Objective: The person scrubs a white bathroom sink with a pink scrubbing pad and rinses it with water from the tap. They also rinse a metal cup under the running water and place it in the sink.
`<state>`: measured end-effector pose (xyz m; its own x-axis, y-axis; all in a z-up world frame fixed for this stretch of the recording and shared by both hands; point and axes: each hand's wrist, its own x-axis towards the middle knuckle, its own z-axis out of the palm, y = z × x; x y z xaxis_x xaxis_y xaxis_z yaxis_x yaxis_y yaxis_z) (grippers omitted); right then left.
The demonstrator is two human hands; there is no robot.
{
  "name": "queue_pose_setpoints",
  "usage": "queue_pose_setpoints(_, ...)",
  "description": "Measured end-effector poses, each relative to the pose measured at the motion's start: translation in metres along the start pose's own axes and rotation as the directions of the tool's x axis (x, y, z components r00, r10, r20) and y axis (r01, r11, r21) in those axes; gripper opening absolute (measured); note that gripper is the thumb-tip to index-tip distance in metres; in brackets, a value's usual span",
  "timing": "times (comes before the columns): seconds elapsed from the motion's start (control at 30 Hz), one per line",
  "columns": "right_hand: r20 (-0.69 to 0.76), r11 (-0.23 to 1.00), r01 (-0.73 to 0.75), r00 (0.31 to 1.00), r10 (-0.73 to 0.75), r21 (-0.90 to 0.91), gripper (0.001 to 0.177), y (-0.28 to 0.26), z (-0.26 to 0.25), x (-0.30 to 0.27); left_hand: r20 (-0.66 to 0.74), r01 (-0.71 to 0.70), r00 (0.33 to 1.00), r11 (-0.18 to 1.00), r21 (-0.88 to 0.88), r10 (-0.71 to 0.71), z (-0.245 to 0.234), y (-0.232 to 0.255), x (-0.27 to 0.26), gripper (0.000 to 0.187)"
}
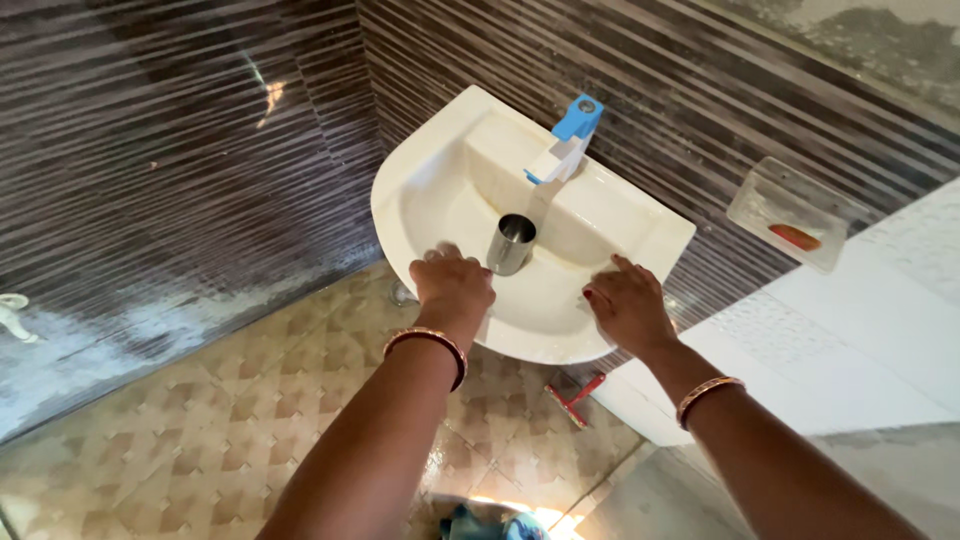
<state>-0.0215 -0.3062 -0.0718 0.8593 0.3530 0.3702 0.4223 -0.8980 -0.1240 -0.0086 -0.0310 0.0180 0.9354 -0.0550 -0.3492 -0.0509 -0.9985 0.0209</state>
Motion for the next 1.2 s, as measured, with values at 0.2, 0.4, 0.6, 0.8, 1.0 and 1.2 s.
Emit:
queue_pose_setpoints(0.2,0.145,0.975,-0.218,0.967,0.211,0.034,0.018,-0.021,-0.007,0.025,0.089,-0.315,0.949,0.93,0.187,0.303,0.024,0.041,-0.003,0.03)
queue_pose_setpoints(0.4,0.035,0.981,-0.187,0.982,0.185,0.061,0.016,-0.029,-0.016,0.03,0.134,-0.174,0.967,0.945,-0.278,0.218,0.036,0.072,0.02,0.046)
queue_pose_setpoints(0.6,0.041,0.981,-0.192,0.981,0.191,0.027,0.014,-0.025,-0.012,0.031,0.046,0.037,0.998,0.984,0.172,-0.045,0.01,0.012,0.041,0.04)
queue_pose_setpoints(0.8,0.048,0.977,-0.212,0.976,0.211,0.017,0.013,-0.027,-0.012,0.032,0.057,-0.02,0.998,0.991,0.135,0.012,-0.001,0.006,0.019,0.045)
queue_pose_setpoints(1.0,0.087,0.971,-0.241,0.967,0.239,0.014,0.015,-0.027,-0.014,0.029,0.193,-0.085,0.971,0.957,-0.276,0.142,0.002,0.064,-0.012,0.049)
queue_pose_setpoints(1.2,0.031,0.977,-0.214,0.976,0.215,-0.024,0.014,-0.022,-0.006,0.033,0.044,-0.047,0.997,0.958,-0.282,0.062,0.011,0.028,-0.03,0.037)
